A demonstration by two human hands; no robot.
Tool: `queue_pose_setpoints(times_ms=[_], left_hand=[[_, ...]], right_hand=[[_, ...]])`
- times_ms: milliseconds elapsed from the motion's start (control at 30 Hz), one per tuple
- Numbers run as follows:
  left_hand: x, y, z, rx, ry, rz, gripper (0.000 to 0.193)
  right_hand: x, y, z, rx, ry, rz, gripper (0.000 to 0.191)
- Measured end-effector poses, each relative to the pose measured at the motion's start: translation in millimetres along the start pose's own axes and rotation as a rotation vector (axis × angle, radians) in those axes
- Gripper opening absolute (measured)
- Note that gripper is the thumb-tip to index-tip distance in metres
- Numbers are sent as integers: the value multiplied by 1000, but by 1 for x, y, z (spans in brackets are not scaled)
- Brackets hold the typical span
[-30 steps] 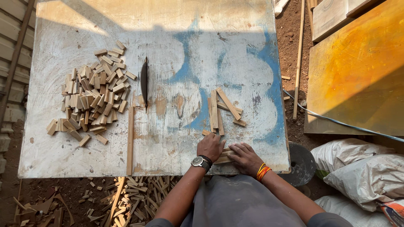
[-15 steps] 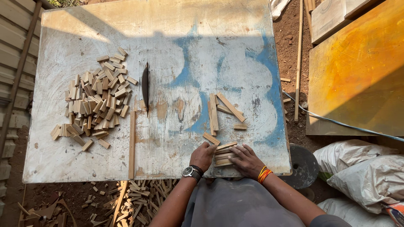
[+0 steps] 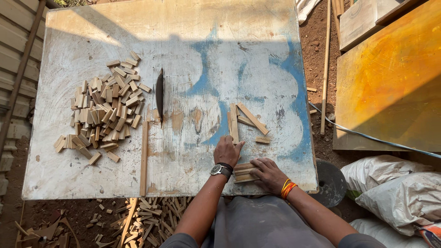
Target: The person stacks small wooden pieces on a table saw and pushes them through the blade to cut them into shorter segments. The cut pieces accumulate in a pile on the table while the person repeatedly gathers, aligns, and cuts additional pieces.
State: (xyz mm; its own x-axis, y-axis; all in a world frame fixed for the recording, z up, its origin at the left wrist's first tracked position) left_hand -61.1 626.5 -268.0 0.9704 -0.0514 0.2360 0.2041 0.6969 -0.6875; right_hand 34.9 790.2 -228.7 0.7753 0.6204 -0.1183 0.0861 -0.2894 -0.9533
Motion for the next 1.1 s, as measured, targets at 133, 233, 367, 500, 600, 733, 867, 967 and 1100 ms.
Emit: queue_pose_setpoints(times_ms=[133, 233, 367, 500, 600, 733, 867, 967, 1100], left_hand=[[-20, 5, 6, -14, 33, 169, 33], [-7, 2, -7, 51, 121, 140, 19], [35, -3, -28, 93, 408, -140, 19], [60, 7, -41, -14, 343, -280, 26], [61, 14, -37, -61, 406, -269, 33], [64, 10, -31, 19, 424, -250, 41], [78, -20, -41, 199, 376, -75, 37], [95, -62, -75, 338, 286, 211, 33], [125, -123, -165, 415, -119, 445, 31]], right_hand=[[-3, 3, 4, -68, 40, -106, 73], [-3, 3, 4, 2, 19, -106, 79], [1, 4, 3, 68, 10, -94, 79], [10, 4, -4, 152, 24, -49, 73], [8, 3, -4, 201, 42, 0, 72], [-3, 4, 2, 143, 28, -54, 72], [-18, 6, 1, 61, 19, -70, 75], [-40, 11, -17, -3, 5, -18, 75], [-105, 35, -68, -45, -56, 31, 79]])
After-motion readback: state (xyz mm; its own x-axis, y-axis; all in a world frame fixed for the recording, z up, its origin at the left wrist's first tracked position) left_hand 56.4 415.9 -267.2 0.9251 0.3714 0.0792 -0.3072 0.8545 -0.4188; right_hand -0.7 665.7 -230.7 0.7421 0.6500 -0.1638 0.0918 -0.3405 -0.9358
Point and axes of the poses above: each hand's wrist, its own x-axis away from the middle knuckle, its own y-axis out of the palm, z = x × y, the point moved 4 cm from there along -x, towards the middle knuckle, and after that the axes turned 13 degrees about x, right-handed, at the moved point
